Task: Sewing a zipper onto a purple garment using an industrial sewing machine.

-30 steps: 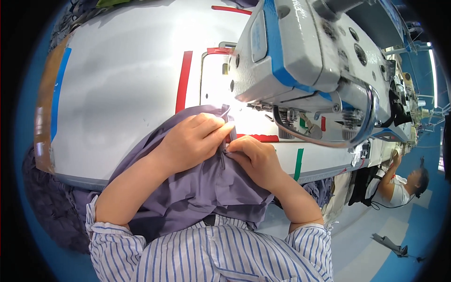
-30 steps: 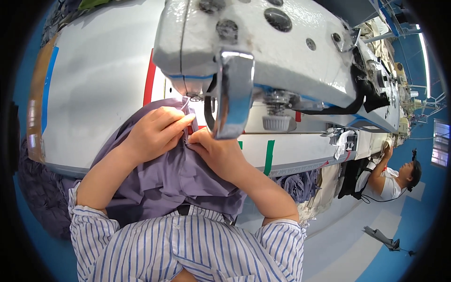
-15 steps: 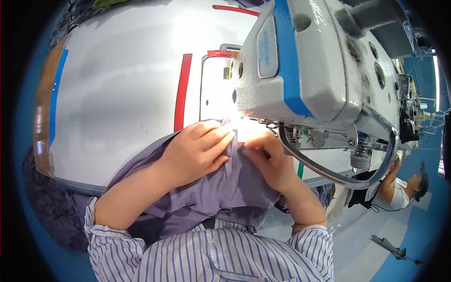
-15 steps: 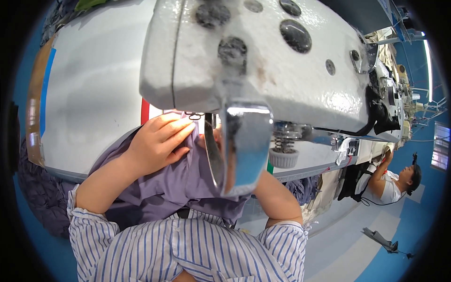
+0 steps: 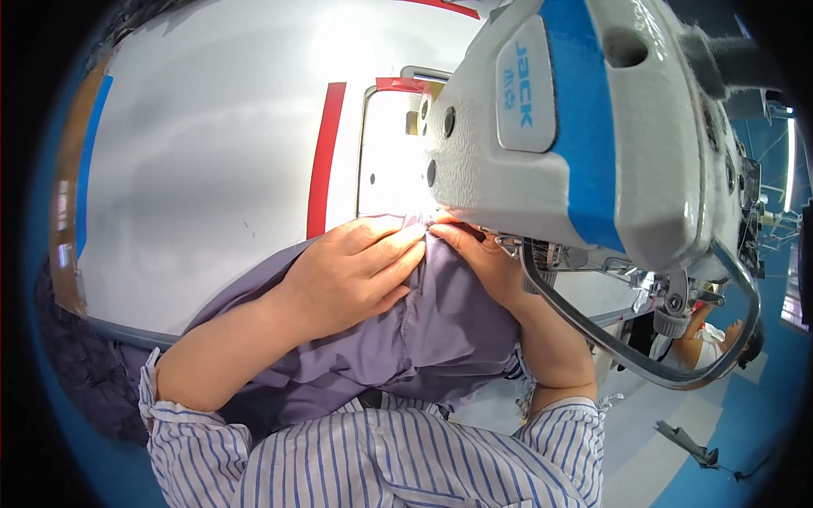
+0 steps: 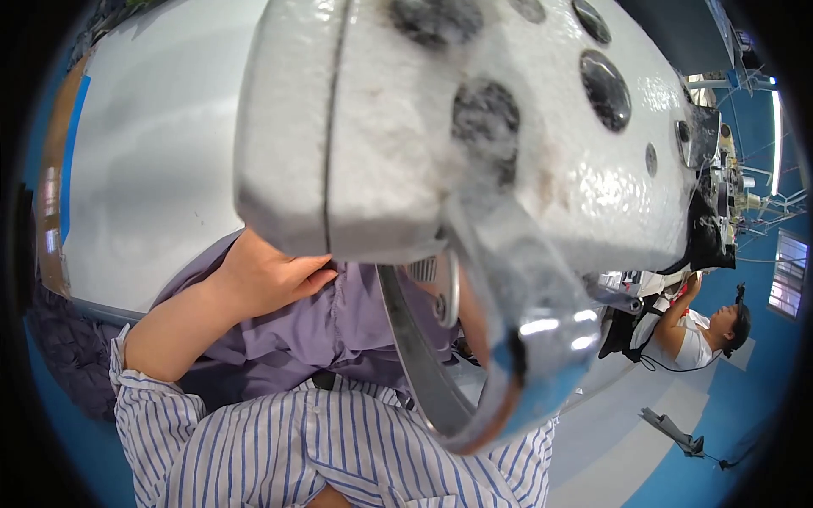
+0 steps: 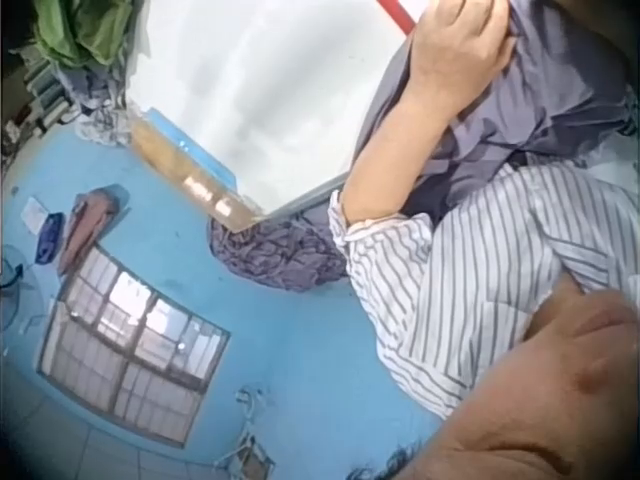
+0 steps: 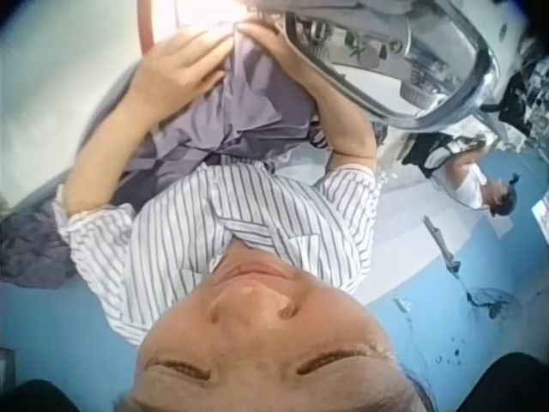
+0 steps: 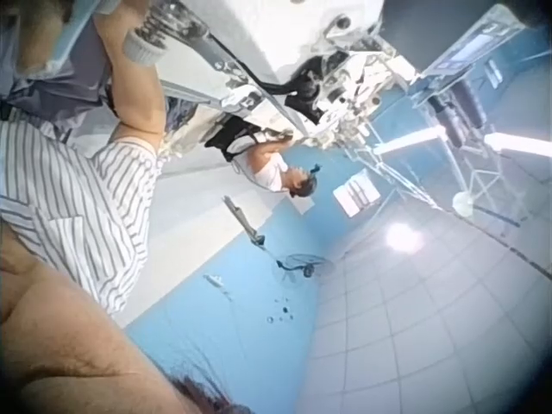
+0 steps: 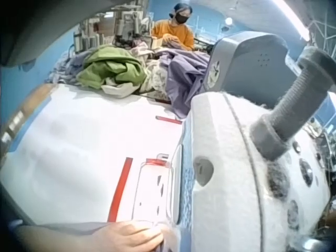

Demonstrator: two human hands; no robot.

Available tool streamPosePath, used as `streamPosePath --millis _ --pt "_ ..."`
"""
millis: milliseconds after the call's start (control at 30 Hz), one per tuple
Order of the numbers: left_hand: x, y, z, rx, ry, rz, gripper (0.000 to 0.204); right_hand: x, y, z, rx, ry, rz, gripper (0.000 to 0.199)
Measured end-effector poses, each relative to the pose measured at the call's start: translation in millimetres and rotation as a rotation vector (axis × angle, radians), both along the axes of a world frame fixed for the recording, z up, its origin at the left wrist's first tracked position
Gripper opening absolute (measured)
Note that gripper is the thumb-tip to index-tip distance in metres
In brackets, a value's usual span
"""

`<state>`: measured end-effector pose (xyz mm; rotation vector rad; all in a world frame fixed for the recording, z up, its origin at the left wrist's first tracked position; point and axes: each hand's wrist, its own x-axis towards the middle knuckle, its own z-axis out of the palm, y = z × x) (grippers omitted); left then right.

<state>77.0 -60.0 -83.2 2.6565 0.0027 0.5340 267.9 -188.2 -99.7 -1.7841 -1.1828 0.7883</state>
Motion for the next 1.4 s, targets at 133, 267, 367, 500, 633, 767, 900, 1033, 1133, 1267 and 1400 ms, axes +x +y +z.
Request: streamPosePath --millis 133,267,367,500,633,767,900,1033,1133,1267,1400 --pt "2.6 -3.2 1.1 0.019 -0.023 0.014 0.044 -2.1 4.0 6.9 0.015 -0.06 -0.01 0.012" --pt "4.3 -5.2 0.6 0.04 -0.027 0.017 0.041 -3.5 2.5 3.9 0.04 -0.143 -0.016 0.012" --pt "4.5 -6.2 0.0 0.074 -0.036 0.029 0.044 -4.5 1.5 1.0 0.115 -0.192 -0.041 0.012" --pt "4.1 -8.2 0.8 0.057 -0.021 0.058 0.053 -4.6 1.4 0.6 0.116 -0.202 -0.063 0.013" --pt "3.6 -8.7 3.3 0.147 0.027 0.066 0.06 -3.0 -1.5 -0.5 0.055 -0.174 -0.031 0.013" --pt "4.6 -7.9 3.8 0.117 0.021 0.05 0.059 -1.7 -5.3 -5.3 0.048 -0.216 0.017 0.015" --pt "6.1 -7.0 1.4 0.104 0.02 0.05 0.056 -4.4 -3.6 -2.8 -0.064 -0.115 -0.074 0.016" --pt "4.5 -6.8 0.0 0.026 0.058 0.047 0.053 -9.9 -4.1 14.5 -0.027 -0.207 -0.035 0.021" --pt "2.8 -7.4 0.2 0.035 0.051 0.049 0.052 -10.5 -10.8 27.5 -0.12 -0.057 -0.088 0.024" --pt "2.7 -9.0 0.3 0.034 0.065 0.063 0.05 -6.8 -11.8 19.3 -0.088 -0.121 -0.11 0.021" --pt "2.5 -3.4 -2.0 0.018 0.065 0.059 0.05 2.9 -3.8 3.4 0.031 -0.308 -0.04 0.02"
